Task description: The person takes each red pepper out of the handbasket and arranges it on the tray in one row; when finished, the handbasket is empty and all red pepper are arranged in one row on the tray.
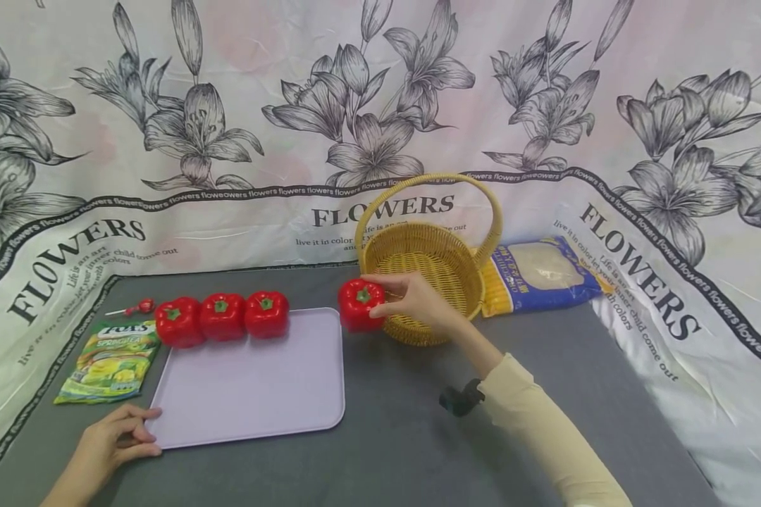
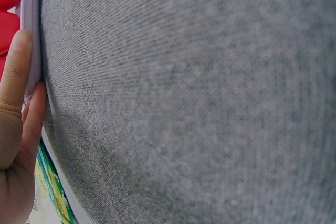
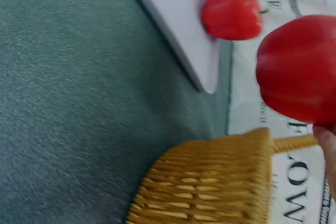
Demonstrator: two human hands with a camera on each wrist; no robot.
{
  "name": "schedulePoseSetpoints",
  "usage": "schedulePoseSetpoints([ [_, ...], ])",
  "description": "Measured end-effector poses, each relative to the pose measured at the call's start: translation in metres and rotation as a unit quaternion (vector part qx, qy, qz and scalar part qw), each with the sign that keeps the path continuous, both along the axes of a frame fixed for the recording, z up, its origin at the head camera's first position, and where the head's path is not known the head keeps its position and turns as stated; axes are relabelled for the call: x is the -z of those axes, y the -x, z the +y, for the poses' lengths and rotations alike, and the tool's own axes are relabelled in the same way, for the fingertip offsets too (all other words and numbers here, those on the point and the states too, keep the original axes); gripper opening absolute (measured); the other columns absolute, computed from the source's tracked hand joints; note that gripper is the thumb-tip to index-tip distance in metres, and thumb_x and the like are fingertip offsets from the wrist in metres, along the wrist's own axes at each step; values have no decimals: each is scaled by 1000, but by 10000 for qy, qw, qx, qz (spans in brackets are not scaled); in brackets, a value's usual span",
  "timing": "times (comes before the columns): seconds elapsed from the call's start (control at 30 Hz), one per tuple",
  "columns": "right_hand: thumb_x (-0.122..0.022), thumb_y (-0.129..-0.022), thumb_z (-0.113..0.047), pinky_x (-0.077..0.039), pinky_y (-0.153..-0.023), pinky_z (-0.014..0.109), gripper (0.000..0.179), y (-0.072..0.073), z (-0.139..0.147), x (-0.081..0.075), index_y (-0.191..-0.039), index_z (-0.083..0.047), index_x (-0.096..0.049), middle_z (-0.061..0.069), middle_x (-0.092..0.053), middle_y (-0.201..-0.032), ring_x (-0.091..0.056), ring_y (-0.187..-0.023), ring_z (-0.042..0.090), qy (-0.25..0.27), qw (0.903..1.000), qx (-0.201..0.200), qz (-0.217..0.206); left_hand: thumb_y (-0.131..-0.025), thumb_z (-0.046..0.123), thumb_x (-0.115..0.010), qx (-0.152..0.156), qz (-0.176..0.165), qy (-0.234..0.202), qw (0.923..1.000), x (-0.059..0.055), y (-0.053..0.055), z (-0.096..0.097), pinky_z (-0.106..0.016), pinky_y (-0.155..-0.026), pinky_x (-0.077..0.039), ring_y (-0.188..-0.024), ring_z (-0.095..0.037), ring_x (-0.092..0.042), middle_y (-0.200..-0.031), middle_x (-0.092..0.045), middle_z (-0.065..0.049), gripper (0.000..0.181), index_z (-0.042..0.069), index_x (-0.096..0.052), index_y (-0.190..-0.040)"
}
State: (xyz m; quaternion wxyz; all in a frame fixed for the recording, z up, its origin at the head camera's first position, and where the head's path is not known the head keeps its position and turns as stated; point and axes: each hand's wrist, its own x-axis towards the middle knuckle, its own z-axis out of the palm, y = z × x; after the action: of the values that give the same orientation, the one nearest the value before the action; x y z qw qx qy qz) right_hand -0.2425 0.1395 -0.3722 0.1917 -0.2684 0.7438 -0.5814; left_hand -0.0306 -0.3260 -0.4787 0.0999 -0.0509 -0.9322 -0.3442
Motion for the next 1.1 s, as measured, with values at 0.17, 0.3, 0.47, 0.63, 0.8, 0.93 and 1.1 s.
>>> schedulePoseSetpoints([
  [0.17,-80,-78,-15,-52,-90,37,61,4,-19,11,-133,-4,-56,16,-54,-135,-54,-121,30,-20,9999,-71,-95,-53,-6,-87,-26,-71,-52,10000,-1,0,0,-16,-58,-54,-80,3,-57,-96,-66,-11,39,17,-55,-60],
  [0.3,-82,-77,-16,-52,-91,37,58,10,-35,17,-130,-8,-59,13,-58,-131,-56,-118,29,-261,9996,0,-117,-54,-5,-87,-67,-203,-30,9998,-2,0,-1,-16,-58,-54,-77,1,-57,-97,-66,-11,38,16,-55,-60],
  [0.47,-81,-77,-12,-50,-93,36,56,17,-56,22,-129,-6,-60,12,-61,-127,-57,-117,26,-407,9991,-33,-86,-54,-3,-87,-82,-245,-3,9997,-1,1,-1,-16,-59,-54,-77,1,-57,-97,-66,-11,38,16,-55,-60],
  [0.63,-80,-78,-9,-49,-94,35,55,24,-76,29,-129,-4,-59,14,-61,-128,-57,-118,25,-444,9986,78,-289,-52,-4,-87,35,-2,-17,10000,1,0,-1,-15,-57,-53,-79,2,-57,-94,-66,-11,40,18,-55,-59],
  [0.8,-80,-76,-2,-50,-94,35,55,27,-91,36,-128,-3,-60,15,-60,-128,-57,-117,26,-412,9961,343,-695,-54,-3,-87,-23,-155,35,9999,-1,0,0,-15,-59,-53,-80,0,-58,-96,-66,-9,39,18,-55,-60],
  [0.93,-79,-76,2,-49,-95,36,56,29,-100,45,-128,-1,-59,16,-60,-128,-56,-118,27,-268,9947,338,-928,-55,-2,-87,-78,-268,61,9996,-2,1,0,-15,-59,-54,-81,-1,-58,-97,-66,-9,38,17,-55,-61],
  [1.1,-77,-76,4,-48,-96,35,56,30,-108,51,-129,0,-58,17,-58,-130,-54,-120,26,-132,9937,300,-1074,-55,-3,-87,-75,-267,50,9996,-3,1,-1,-16,-59,-54,-81,-2,-59,-96,-66,-9,38,16,-55,-61],
])
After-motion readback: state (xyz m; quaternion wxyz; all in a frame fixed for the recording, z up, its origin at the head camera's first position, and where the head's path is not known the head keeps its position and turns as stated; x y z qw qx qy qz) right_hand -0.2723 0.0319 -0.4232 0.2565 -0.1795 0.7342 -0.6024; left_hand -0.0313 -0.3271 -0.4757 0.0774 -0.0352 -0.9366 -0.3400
